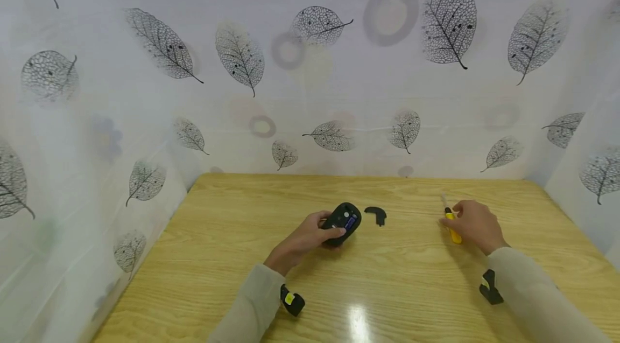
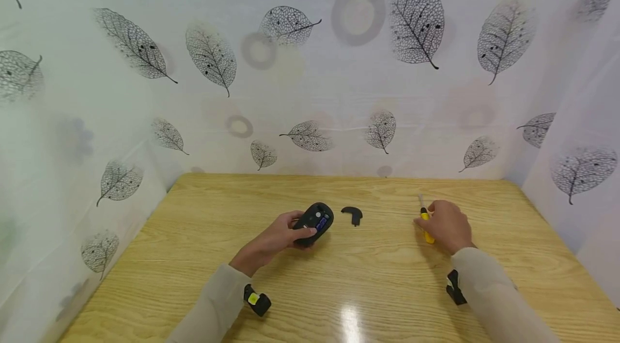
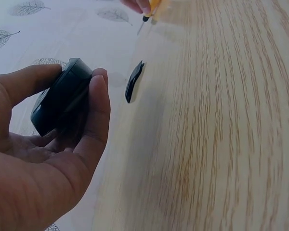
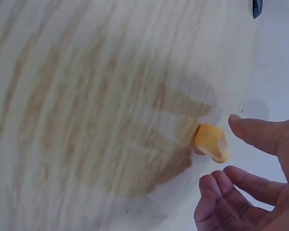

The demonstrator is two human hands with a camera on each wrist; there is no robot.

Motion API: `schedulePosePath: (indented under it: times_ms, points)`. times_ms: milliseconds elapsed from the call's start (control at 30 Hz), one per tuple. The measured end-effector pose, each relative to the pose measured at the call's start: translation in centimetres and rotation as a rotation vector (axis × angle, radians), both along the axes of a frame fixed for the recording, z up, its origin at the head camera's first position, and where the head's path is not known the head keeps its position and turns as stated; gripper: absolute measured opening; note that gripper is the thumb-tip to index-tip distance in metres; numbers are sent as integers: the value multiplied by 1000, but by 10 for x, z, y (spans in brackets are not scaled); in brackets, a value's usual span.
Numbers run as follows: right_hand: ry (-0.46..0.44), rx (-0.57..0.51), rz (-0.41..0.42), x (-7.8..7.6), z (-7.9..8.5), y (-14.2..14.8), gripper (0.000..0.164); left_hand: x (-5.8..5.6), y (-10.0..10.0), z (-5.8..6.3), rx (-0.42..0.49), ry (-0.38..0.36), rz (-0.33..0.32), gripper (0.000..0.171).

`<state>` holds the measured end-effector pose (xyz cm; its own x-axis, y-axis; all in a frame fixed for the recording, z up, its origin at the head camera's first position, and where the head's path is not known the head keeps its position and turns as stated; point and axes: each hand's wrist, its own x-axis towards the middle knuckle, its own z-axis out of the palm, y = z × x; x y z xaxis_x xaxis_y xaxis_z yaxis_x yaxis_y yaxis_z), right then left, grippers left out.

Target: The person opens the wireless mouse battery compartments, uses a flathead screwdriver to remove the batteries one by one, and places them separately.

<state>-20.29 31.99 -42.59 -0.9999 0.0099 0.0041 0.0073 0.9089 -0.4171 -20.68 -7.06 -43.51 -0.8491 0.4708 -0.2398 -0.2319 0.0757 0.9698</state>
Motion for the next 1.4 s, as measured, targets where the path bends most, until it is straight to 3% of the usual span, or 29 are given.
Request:
schedulePosePath:
  times_ms: [267,800,1400]
  points:
    - [-65,13,-19,2,-1,5,61,0,0,1,22,-25,16,57]
    - [-63,-11,-32,6,-4,7,42,-1,0,2,27,-20,19,55]
    - [-52,-34,-21,12,-6,11,36,0,-1,2,18,-21,24,56]
